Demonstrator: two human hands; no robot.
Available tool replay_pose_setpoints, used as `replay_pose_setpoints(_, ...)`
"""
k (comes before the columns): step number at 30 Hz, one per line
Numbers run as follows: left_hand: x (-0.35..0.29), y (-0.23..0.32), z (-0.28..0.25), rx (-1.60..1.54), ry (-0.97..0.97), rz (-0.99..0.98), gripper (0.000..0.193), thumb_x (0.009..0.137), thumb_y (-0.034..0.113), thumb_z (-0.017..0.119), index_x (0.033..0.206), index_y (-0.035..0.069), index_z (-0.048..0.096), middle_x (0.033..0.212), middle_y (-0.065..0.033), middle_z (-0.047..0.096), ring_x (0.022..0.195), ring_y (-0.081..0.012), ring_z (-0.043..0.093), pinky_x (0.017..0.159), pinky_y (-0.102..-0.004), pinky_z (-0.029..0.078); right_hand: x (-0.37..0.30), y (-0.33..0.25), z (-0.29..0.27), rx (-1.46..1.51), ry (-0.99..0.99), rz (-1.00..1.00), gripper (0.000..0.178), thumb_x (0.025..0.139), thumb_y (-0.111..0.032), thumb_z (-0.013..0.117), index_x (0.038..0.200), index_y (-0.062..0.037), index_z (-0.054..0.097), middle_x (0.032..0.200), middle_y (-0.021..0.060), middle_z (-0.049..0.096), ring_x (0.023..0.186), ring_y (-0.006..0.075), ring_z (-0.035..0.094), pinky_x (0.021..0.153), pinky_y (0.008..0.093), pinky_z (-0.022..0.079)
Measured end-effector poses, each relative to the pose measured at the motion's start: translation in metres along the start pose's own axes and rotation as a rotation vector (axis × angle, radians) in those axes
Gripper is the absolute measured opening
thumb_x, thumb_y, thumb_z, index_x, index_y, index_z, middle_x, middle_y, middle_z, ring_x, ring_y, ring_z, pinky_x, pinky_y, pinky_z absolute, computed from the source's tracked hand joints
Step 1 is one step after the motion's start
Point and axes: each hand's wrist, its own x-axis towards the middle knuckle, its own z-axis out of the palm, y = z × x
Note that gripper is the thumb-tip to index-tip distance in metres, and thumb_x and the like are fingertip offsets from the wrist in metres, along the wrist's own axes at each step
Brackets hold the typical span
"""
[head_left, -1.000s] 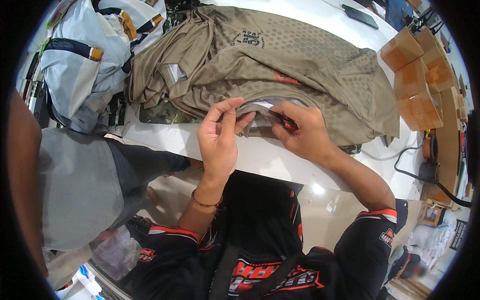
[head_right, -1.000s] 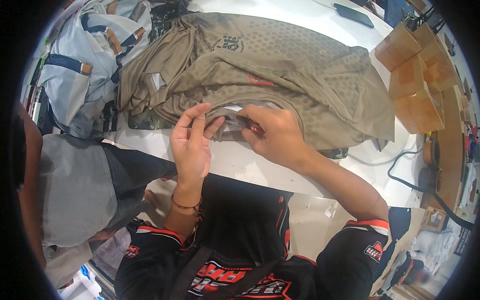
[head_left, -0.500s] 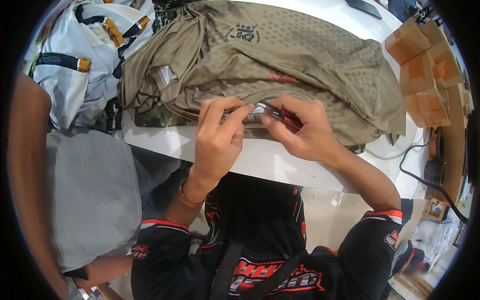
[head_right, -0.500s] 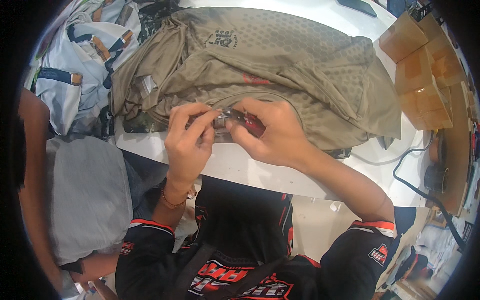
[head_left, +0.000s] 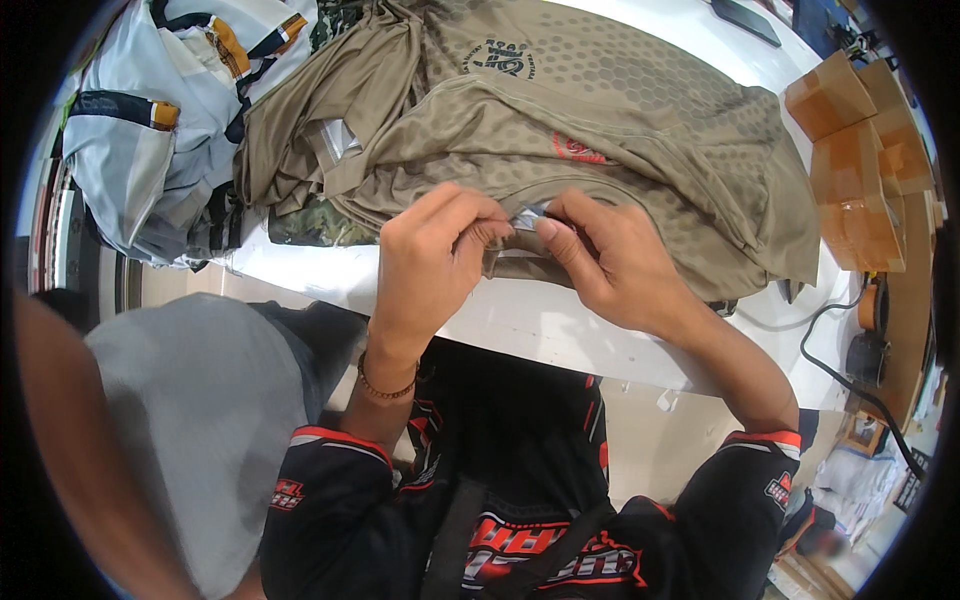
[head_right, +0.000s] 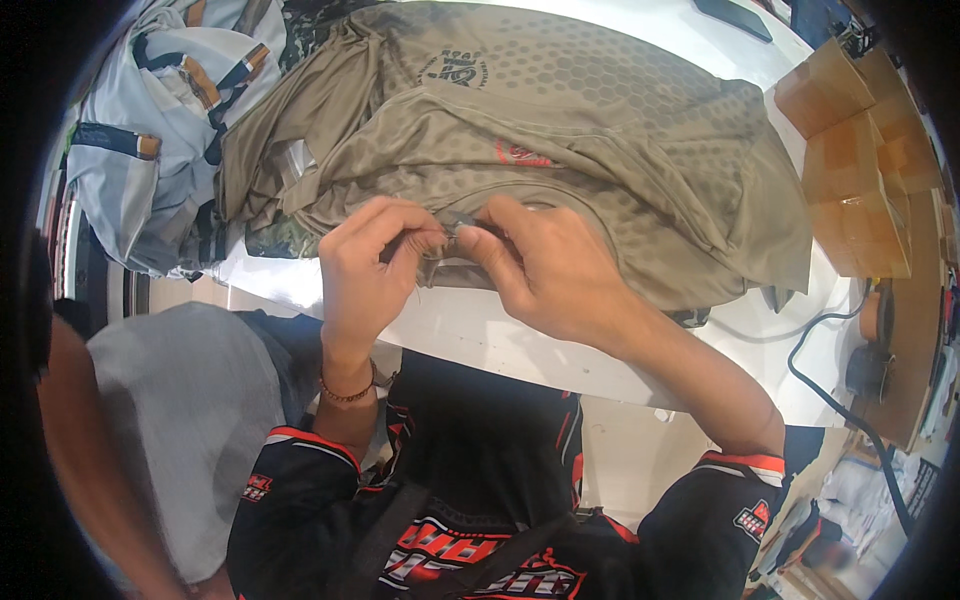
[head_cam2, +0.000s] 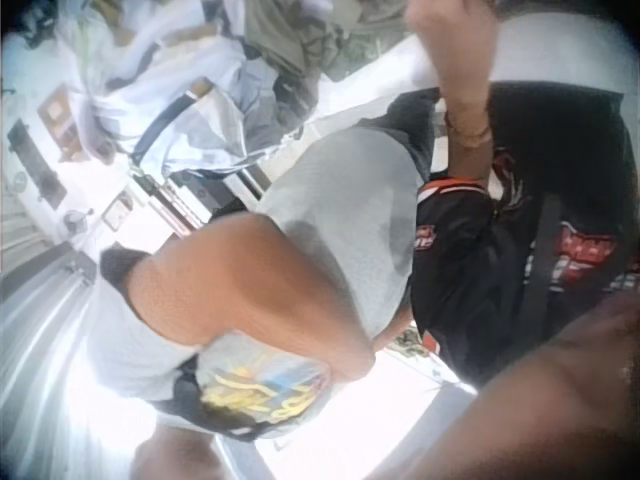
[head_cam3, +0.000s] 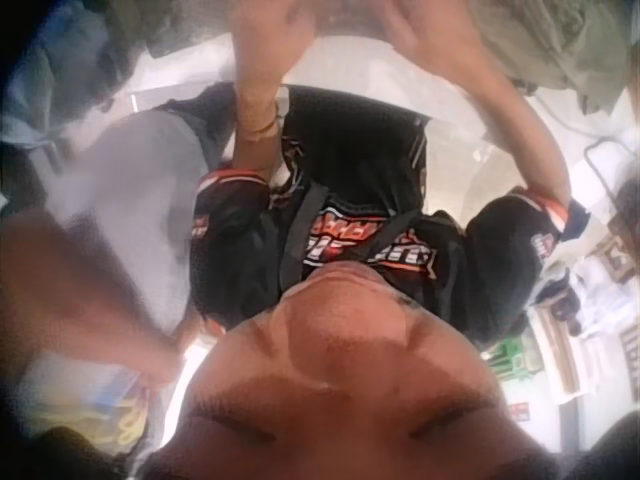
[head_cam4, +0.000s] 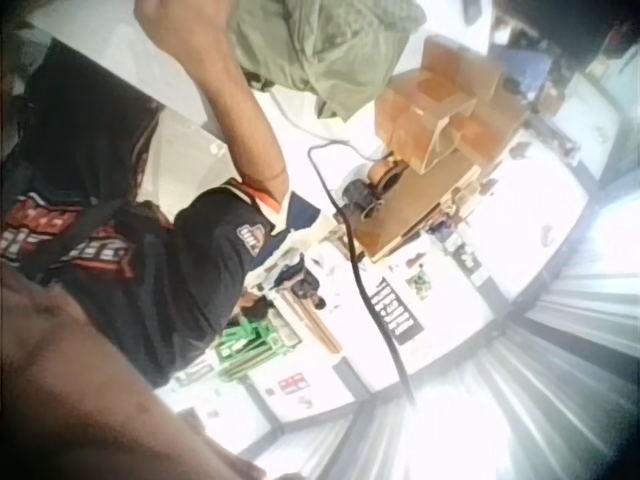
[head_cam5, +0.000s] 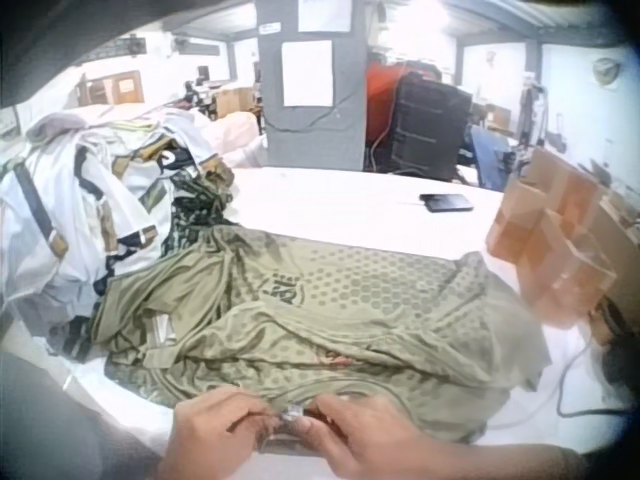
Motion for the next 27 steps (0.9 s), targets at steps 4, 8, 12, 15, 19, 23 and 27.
replay_pose_setpoints(4,0.003,0.001,0.001,-0.083,0.058,-0.091,0.011,0.082,-0.005,0.079,0.089,-0.001,0.072,0.089,-0.0085,0.072,0.076,-0.0213,0.071,0.068,-0.0311,0.055,-0.001,0.004,0.004,-0.103,-0.023,-0.073,0.028,0.103,-0.029,0.064,0.095,-0.0024,0.066,0.066,0.018,0.066,0.065,0.0401,0.067,0.06,0.0495,0.049)
replay_pose_setpoints(8,0.006,-0.001,-0.005,-0.095,-0.031,-0.03,0.016,0.08,-0.007,0.08,0.094,-0.002,0.074,0.092,-0.0078,0.072,0.077,-0.0191,0.071,0.067,-0.0297,0.056,-0.001,0.002,0.005,-0.128,-0.028,-0.047,0.029,0.104,-0.029,0.063,0.093,-0.0022,0.065,0.066,0.0178,0.066,0.065,0.041,0.066,0.06,0.0509,0.048)
replay_pose_setpoints(12,0.007,0.005,-0.015,-0.101,-0.159,-0.085,0.022,0.077,-0.005,0.083,0.098,-0.001,0.078,0.097,-0.008,0.072,0.078,-0.0183,0.071,0.068,-0.0295,0.056,0.001,0.001,0.002,-0.028,-0.016,-0.007,0.03,0.104,-0.029,0.063,0.091,-0.0022,0.065,0.065,0.018,0.065,0.066,0.0413,0.066,0.061,0.0511,0.048)
replay_pose_setpoints(15,0.005,0.005,-0.017,-0.041,-0.176,-0.051,0.021,0.076,-0.005,0.083,0.096,0.0,0.079,0.099,-0.0077,0.071,0.079,-0.0178,0.071,0.067,-0.0294,0.056,0.0,0.001,0.002,-0.054,-0.025,-0.02,0.03,0.104,-0.029,0.062,0.092,-0.0023,0.066,0.066,0.0183,0.065,0.065,0.0414,0.067,0.061,0.0516,0.048)
replay_pose_setpoints(19,0.006,0.006,-0.014,-0.01,-0.164,-0.077,0.016,0.076,-0.008,0.081,0.09,-0.001,0.077,0.099,-0.0071,0.07,0.079,-0.0168,0.07,0.067,-0.0285,0.055,-0.001,0.003,0.005,-0.108,-0.021,-0.05,0.029,0.103,-0.03,0.063,0.094,-0.003,0.067,0.065,0.0184,0.065,0.063,0.0417,0.066,0.058,0.0522,0.049)
replay_pose_setpoints(23,0.009,0.003,-0.017,-0.071,-0.178,-0.147,0.014,0.078,-0.009,0.08,0.089,-0.002,0.075,0.099,-0.0068,0.07,0.078,-0.0156,0.07,0.067,-0.0279,0.055,-0.003,0.004,0.008,-0.184,0.002,-0.086,0.029,0.101,-0.031,0.066,0.093,-0.0038,0.068,0.064,0.0178,0.065,0.061,0.0418,0.066,0.056,0.0523,0.05)
replay_pose_setpoints(27,0.008,0.003,-0.017,-0.106,-0.172,-0.142,0.015,0.079,-0.009,0.079,0.091,-0.002,0.074,0.098,-0.0068,0.071,0.079,-0.0151,0.071,0.067,-0.027,0.055,-0.003,0.005,0.009,-0.207,0.002,-0.092,0.028,0.1,-0.031,0.067,0.093,-0.0039,0.067,0.064,0.0171,0.066,0.061,0.0417,0.066,0.055,0.0522,0.05)
